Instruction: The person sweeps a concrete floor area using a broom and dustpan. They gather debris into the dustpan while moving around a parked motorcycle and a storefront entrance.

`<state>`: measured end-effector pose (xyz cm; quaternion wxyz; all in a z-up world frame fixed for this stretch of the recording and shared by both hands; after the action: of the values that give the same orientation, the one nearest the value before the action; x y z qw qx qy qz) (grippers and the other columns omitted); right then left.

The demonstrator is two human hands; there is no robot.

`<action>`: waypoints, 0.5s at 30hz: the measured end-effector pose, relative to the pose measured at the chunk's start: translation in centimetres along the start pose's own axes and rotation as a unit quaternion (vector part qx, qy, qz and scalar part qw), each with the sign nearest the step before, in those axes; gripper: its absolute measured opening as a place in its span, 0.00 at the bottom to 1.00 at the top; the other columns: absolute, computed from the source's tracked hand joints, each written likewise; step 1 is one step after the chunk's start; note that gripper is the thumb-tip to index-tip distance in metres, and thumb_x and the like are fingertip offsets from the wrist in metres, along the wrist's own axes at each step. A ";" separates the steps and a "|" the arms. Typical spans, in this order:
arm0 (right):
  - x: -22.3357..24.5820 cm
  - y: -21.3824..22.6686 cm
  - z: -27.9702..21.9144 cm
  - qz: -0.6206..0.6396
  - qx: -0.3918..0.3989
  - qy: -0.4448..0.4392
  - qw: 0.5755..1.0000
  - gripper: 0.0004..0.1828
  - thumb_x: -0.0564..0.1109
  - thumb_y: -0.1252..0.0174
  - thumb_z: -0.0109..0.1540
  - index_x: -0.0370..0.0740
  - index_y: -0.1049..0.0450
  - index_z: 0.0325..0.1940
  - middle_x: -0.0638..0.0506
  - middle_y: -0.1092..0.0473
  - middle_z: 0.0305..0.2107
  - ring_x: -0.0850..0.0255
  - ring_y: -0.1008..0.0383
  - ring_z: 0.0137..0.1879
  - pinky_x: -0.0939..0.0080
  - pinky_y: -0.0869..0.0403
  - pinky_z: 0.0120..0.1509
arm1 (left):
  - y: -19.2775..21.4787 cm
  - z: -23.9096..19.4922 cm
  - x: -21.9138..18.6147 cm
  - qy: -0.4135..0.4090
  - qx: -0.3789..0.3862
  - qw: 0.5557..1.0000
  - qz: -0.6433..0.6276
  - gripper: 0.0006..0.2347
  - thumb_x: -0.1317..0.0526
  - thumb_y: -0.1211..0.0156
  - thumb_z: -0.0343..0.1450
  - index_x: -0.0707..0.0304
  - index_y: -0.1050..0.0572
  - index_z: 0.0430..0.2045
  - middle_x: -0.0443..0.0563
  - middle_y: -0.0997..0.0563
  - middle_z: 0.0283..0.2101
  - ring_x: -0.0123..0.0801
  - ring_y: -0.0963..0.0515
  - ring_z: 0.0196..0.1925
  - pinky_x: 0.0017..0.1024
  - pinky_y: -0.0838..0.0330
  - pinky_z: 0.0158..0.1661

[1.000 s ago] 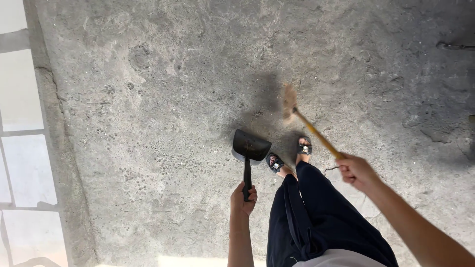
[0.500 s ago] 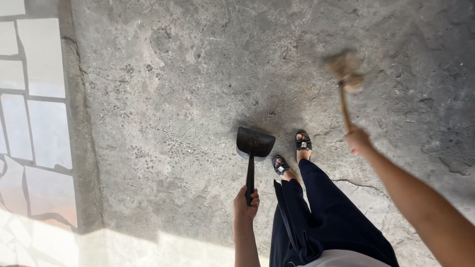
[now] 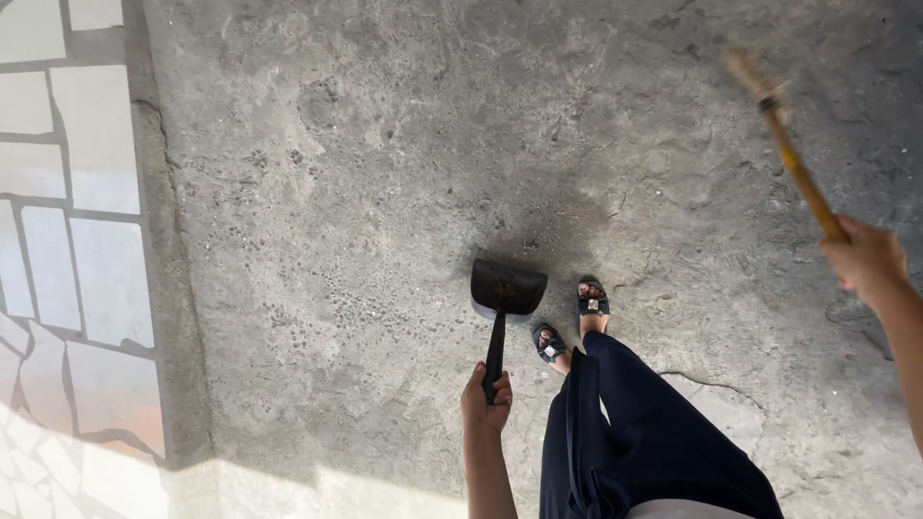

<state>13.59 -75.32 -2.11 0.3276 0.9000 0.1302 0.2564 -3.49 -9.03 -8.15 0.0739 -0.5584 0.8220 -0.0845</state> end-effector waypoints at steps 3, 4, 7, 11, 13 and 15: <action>2.4 -0.9 7.9 -0.009 -0.030 0.015 0.999 0.27 0.42 0.37 0.66 0.46 0.30 0.70 0.49 0.32 0.23 0.64 0.39 0.19 0.61 0.37 0.18 | -3.8 -2.1 -0.1 -0.034 0.029 0.999 0.024 0.07 0.59 0.52 0.78 0.56 0.33 0.46 0.61 0.29 0.32 0.30 0.33 0.24 0.20 0.44 0.18; 2.6 -2.2 10.3 0.009 -0.028 -0.010 1.000 0.24 0.42 0.36 0.66 0.44 0.28 0.66 0.50 0.31 0.25 0.64 0.35 0.21 0.61 0.34 0.20 | -5.0 -2.3 0.0 -0.035 0.044 0.998 0.036 0.08 0.59 0.51 0.77 0.54 0.32 0.49 0.61 0.29 0.32 0.31 0.33 0.24 0.21 0.43 0.18; 4.6 -9.0 10.8 0.037 0.019 -0.031 0.999 0.21 0.41 0.39 0.66 0.39 0.27 0.64 0.47 0.29 0.29 0.63 0.32 0.23 0.63 0.31 0.21 | -8.0 -3.2 0.4 -0.037 0.060 0.996 0.056 0.11 0.60 0.51 0.77 0.52 0.32 0.53 0.62 0.29 0.34 0.31 0.33 0.25 0.22 0.42 0.19; 9.1 -16.1 -1.3 -0.029 0.127 0.036 0.991 0.31 0.39 0.47 0.67 0.52 0.37 0.76 0.47 0.29 0.25 0.63 0.40 0.18 0.64 0.36 0.19 | -12.0 -3.2 0.9 -0.045 0.053 0.994 0.084 0.12 0.60 0.50 0.77 0.50 0.31 0.54 0.64 0.28 0.35 0.31 0.33 0.24 0.21 0.41 0.20; 7.8 -14.7 -4.6 -0.002 0.146 0.024 0.989 0.33 0.41 0.43 0.65 0.53 0.38 0.76 0.48 0.32 0.23 0.64 0.40 0.18 0.63 0.37 0.19 | -13.2 -2.7 1.0 -0.042 0.057 0.994 0.089 0.11 0.60 0.50 0.77 0.50 0.31 0.54 0.64 0.28 0.36 0.31 0.33 0.25 0.21 0.42 0.19; 7.2 -12.6 -6.4 0.023 0.167 0.011 0.986 0.35 0.42 0.40 0.64 0.55 0.39 0.76 0.48 0.34 0.20 0.65 0.41 0.18 0.62 0.37 0.18 | -14.1 -2.2 1.0 -0.039 0.060 0.993 0.091 0.11 0.60 0.51 0.77 0.50 0.32 0.54 0.63 0.28 0.36 0.32 0.32 0.25 0.21 0.42 0.19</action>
<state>15.28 -59.64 -3.50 0.1649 0.9419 0.1543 0.2486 8.43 -14.89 -2.90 0.1464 -0.4785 0.8595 -0.1043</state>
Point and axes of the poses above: each hand's wrist, its own z-axis towards the middle knuckle, its own y-axis out of the back of the hand, x = y × z, the point moved 10 cm from there along z, towards the middle knuckle
